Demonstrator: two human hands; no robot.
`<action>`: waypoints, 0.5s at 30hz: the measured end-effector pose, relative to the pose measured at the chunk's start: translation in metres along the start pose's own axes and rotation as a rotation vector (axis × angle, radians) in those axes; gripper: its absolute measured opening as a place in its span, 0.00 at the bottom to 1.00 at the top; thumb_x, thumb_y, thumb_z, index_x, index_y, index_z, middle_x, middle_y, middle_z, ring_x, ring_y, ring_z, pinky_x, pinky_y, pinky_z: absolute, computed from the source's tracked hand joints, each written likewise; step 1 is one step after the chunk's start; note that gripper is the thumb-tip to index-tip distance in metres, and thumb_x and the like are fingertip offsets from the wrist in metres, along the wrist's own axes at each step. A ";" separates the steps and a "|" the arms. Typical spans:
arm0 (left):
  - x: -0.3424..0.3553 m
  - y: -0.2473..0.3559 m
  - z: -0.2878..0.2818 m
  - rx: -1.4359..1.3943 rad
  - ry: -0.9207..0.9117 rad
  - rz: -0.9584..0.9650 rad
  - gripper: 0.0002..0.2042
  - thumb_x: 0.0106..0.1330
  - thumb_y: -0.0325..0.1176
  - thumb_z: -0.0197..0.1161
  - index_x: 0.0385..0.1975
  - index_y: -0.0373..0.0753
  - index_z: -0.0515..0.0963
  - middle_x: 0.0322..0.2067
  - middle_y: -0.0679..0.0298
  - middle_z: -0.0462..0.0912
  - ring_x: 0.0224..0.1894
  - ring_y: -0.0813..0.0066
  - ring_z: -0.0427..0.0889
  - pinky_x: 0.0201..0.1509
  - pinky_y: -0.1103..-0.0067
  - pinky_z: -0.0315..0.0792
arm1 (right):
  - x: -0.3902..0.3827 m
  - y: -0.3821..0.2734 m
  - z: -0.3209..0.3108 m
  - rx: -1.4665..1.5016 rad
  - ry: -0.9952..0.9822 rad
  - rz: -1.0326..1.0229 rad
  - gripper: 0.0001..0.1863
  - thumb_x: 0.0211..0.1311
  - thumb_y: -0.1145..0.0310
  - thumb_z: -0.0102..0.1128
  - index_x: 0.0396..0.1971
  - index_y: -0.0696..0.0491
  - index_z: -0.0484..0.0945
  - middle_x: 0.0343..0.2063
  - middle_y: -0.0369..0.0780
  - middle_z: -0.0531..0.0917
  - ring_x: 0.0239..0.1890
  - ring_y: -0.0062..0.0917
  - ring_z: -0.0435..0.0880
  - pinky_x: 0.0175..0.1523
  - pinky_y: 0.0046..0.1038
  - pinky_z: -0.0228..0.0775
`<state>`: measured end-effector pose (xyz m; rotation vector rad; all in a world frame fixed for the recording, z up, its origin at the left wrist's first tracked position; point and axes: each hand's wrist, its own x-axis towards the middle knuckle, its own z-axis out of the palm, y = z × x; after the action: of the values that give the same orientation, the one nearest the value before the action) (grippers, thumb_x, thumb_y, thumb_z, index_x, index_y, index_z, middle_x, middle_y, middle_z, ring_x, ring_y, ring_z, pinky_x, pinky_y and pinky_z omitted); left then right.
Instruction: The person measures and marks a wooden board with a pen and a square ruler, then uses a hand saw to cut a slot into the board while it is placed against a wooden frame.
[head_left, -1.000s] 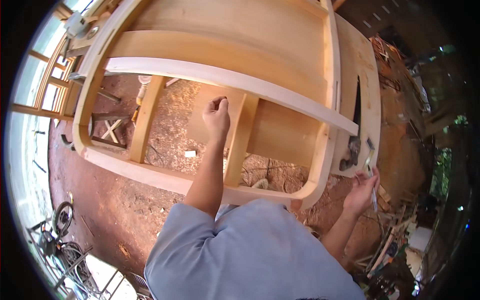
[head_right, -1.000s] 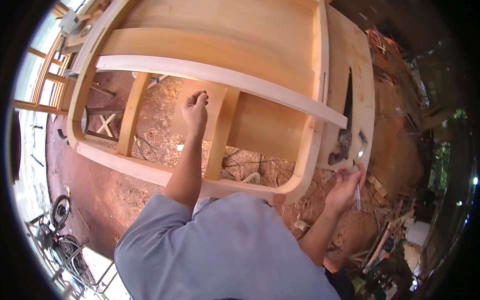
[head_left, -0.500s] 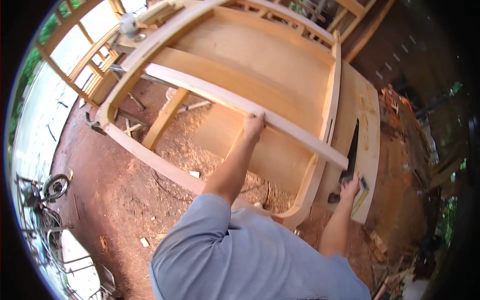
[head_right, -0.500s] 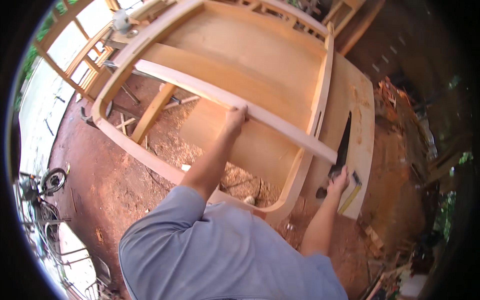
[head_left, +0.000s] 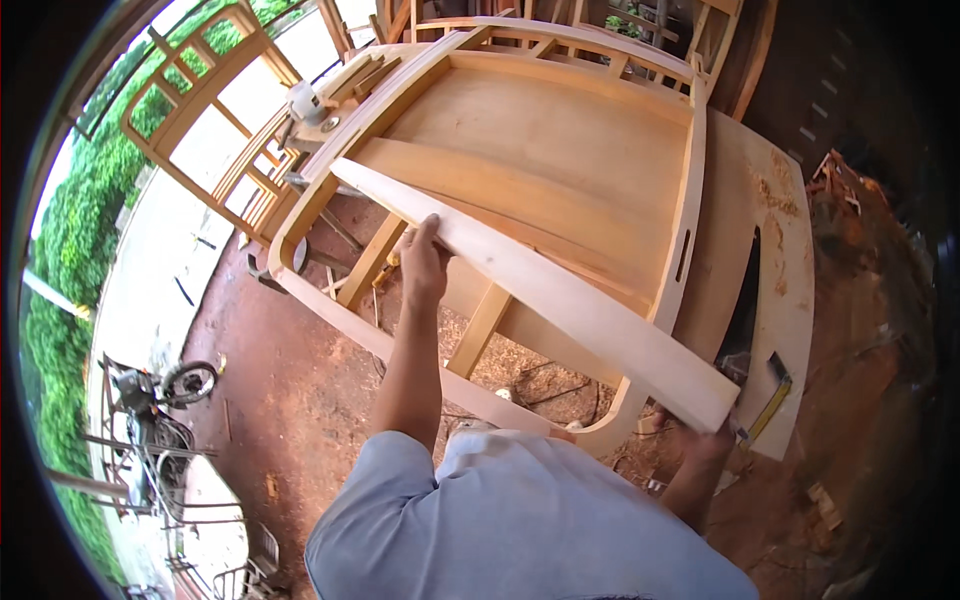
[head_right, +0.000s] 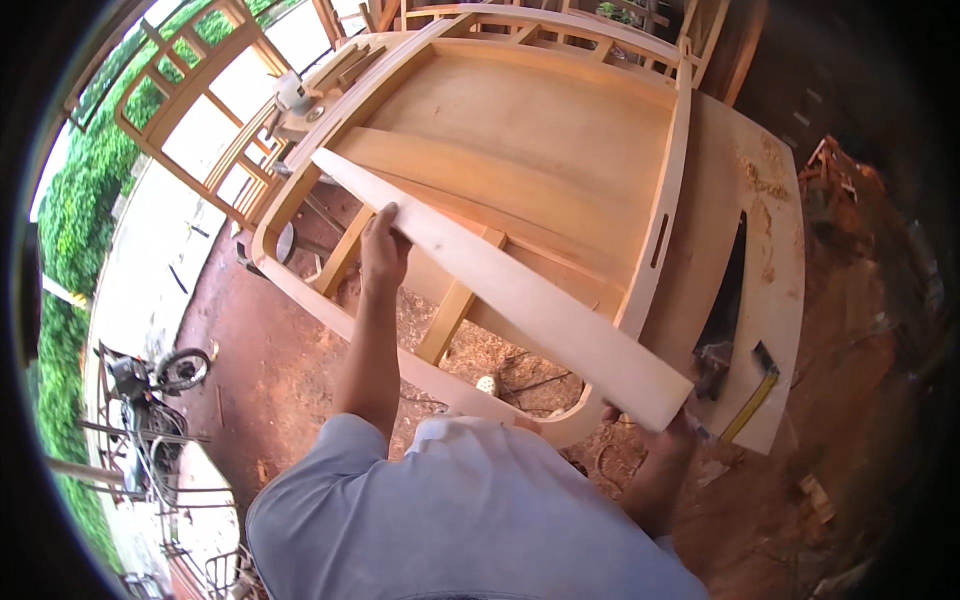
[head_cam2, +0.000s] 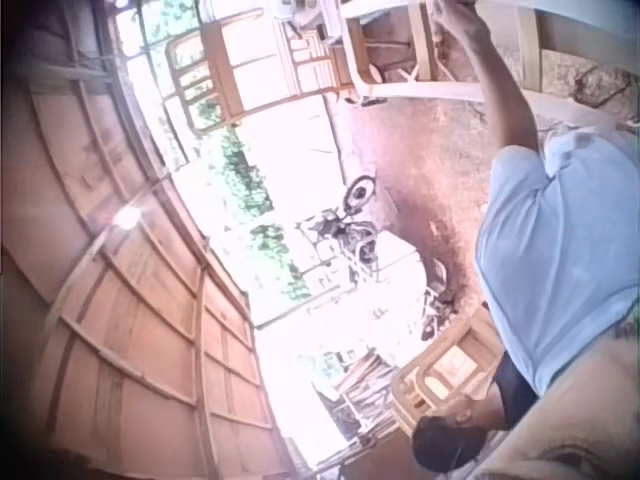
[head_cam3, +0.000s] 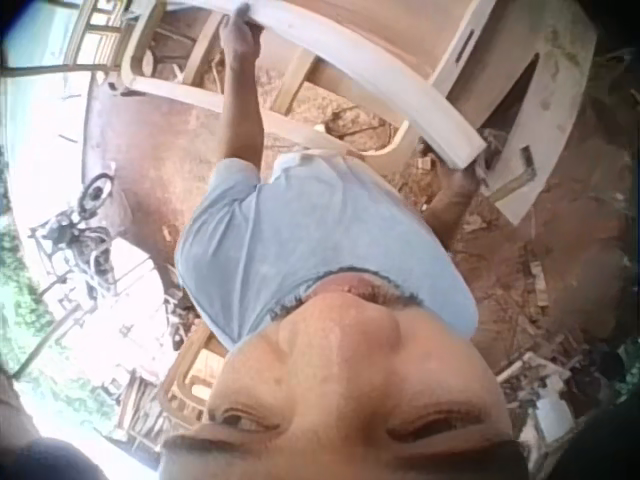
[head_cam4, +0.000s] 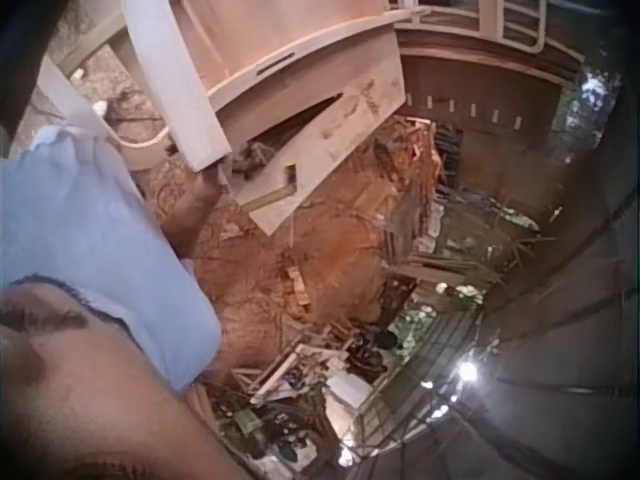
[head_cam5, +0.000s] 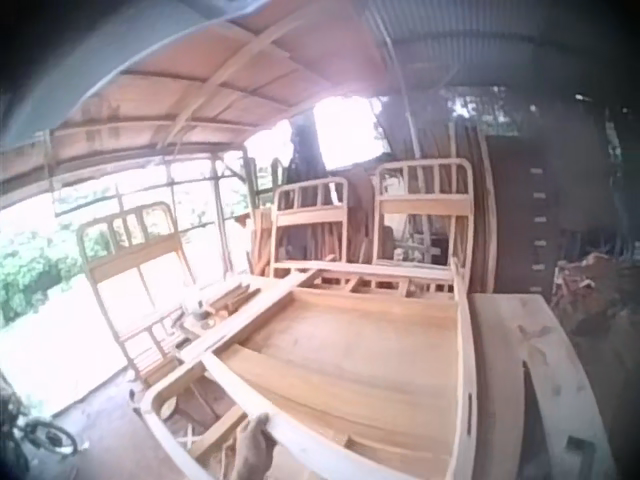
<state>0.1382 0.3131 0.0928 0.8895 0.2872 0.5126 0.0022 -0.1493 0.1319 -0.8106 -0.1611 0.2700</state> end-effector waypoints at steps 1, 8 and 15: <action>0.001 0.009 0.003 -0.009 0.033 -0.012 0.09 0.75 0.32 0.59 0.44 0.30 0.76 0.38 0.58 0.83 0.40 0.69 0.86 0.42 0.70 0.83 | -0.002 -0.003 -0.010 -0.048 -0.092 -0.017 0.26 0.76 0.51 0.54 0.57 0.60 0.76 0.46 0.54 0.85 0.40 0.40 0.89 0.42 0.39 0.84; 0.032 0.064 0.006 0.129 -0.020 -0.039 0.14 0.73 0.39 0.54 0.44 0.33 0.74 0.36 0.57 0.81 0.40 0.63 0.84 0.45 0.69 0.79 | 0.042 -0.008 0.106 -0.450 -0.525 -0.153 0.20 0.70 0.75 0.65 0.59 0.61 0.74 0.49 0.46 0.83 0.50 0.30 0.85 0.57 0.34 0.78; 0.091 0.100 -0.036 0.320 -0.071 0.007 0.18 0.73 0.44 0.54 0.46 0.34 0.78 0.37 0.57 0.83 0.37 0.65 0.85 0.44 0.70 0.80 | 0.069 0.012 0.163 -0.280 -0.555 -0.053 0.17 0.72 0.73 0.65 0.56 0.60 0.75 0.44 0.42 0.85 0.50 0.25 0.84 0.59 0.30 0.74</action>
<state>0.1680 0.4381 0.1479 1.2167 0.3066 0.4467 0.0264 -0.0081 0.2363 -0.9915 -0.7532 0.4242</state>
